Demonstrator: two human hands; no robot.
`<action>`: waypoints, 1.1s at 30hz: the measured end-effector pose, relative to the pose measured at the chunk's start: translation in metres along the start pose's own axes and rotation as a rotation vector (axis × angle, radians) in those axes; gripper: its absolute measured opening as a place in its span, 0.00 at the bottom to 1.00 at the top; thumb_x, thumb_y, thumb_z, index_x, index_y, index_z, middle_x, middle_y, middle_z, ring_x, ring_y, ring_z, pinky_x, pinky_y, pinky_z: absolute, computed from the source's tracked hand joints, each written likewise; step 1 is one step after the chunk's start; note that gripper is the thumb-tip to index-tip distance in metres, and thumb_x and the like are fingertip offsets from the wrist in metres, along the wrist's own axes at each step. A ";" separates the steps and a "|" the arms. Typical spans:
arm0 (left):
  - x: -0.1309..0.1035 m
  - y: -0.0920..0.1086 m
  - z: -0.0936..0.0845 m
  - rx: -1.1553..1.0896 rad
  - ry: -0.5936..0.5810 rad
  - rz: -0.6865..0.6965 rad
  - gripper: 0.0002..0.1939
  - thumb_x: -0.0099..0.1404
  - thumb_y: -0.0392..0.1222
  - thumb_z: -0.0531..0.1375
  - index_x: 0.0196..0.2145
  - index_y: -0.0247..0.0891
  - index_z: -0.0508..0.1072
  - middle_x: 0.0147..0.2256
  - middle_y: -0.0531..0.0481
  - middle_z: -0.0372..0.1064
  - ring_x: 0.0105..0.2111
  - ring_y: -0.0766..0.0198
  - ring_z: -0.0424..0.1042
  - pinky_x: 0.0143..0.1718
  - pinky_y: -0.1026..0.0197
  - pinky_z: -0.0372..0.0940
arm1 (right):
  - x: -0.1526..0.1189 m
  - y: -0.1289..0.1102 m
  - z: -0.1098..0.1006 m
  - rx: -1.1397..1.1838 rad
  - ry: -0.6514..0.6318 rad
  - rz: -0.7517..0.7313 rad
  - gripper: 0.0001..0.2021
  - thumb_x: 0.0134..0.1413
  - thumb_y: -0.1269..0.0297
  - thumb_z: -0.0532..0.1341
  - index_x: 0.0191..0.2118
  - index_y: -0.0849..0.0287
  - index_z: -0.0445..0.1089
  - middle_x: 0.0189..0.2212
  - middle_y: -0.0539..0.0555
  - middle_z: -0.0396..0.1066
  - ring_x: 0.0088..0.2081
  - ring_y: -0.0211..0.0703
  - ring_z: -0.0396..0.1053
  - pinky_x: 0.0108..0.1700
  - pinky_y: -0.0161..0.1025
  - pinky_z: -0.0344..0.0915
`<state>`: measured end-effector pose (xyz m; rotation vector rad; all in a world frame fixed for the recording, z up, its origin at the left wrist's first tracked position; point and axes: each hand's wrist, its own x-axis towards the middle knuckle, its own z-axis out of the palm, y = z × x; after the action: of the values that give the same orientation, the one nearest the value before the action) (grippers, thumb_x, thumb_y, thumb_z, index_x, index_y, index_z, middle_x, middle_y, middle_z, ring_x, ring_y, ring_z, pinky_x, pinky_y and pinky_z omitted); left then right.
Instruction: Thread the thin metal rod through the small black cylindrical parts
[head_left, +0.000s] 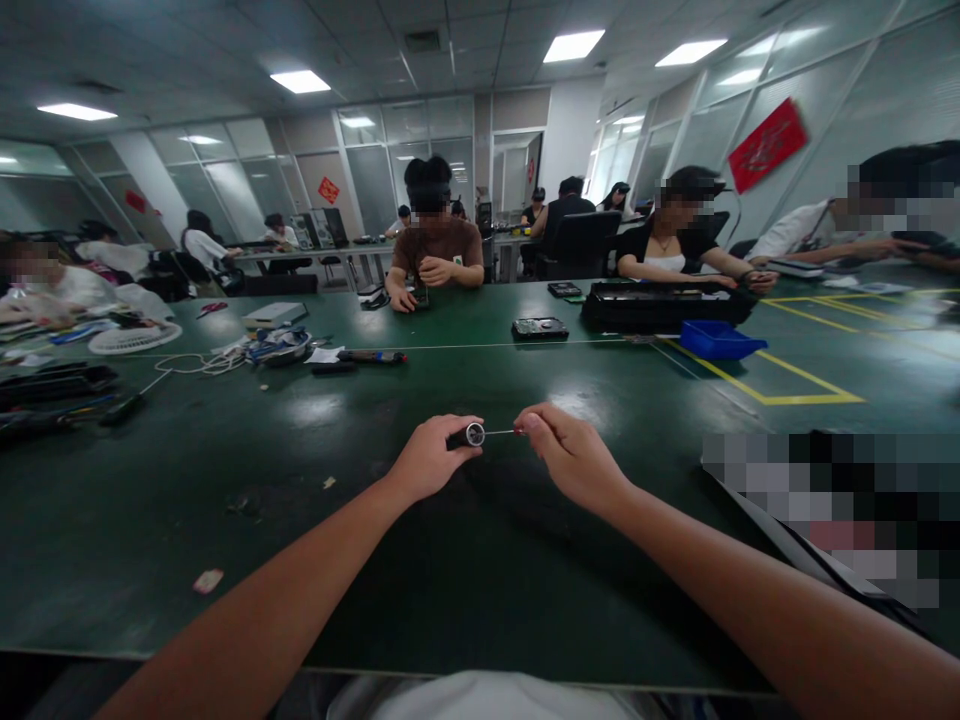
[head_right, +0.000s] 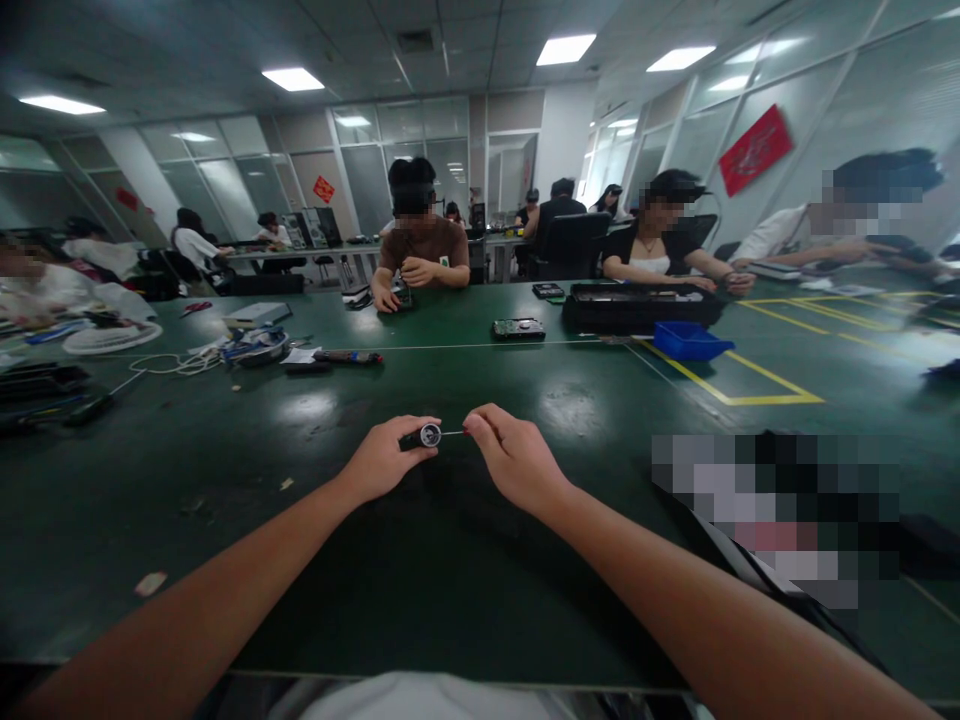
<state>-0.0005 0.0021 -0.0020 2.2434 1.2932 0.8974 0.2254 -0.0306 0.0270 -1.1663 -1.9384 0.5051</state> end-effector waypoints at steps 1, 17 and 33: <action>0.000 0.000 0.000 0.006 -0.003 0.002 0.21 0.60 0.38 0.67 0.51 0.45 0.75 0.47 0.50 0.75 0.49 0.56 0.71 0.54 0.53 0.62 | 0.000 0.000 0.000 -0.006 0.013 0.002 0.14 0.68 0.58 0.49 0.41 0.56 0.69 0.27 0.50 0.70 0.27 0.42 0.68 0.31 0.39 0.61; 0.000 0.007 -0.002 0.158 0.021 0.091 0.21 0.65 0.44 0.64 0.56 0.49 0.71 0.51 0.51 0.73 0.52 0.56 0.69 0.65 0.39 0.45 | 0.017 0.022 0.011 1.024 0.247 0.548 0.12 0.54 0.54 0.64 0.31 0.57 0.69 0.25 0.49 0.66 0.27 0.38 0.65 0.35 0.41 0.70; 0.000 0.009 -0.003 0.138 -0.028 0.006 0.20 0.63 0.45 0.64 0.53 0.47 0.74 0.49 0.48 0.74 0.50 0.53 0.70 0.61 0.41 0.51 | 0.007 0.015 0.009 0.409 0.162 0.156 0.11 0.63 0.55 0.56 0.41 0.57 0.66 0.33 0.54 0.73 0.35 0.45 0.73 0.42 0.47 0.70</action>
<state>0.0035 -0.0024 0.0056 2.3565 1.3748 0.7987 0.2252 -0.0168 0.0145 -1.0574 -1.5224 0.8210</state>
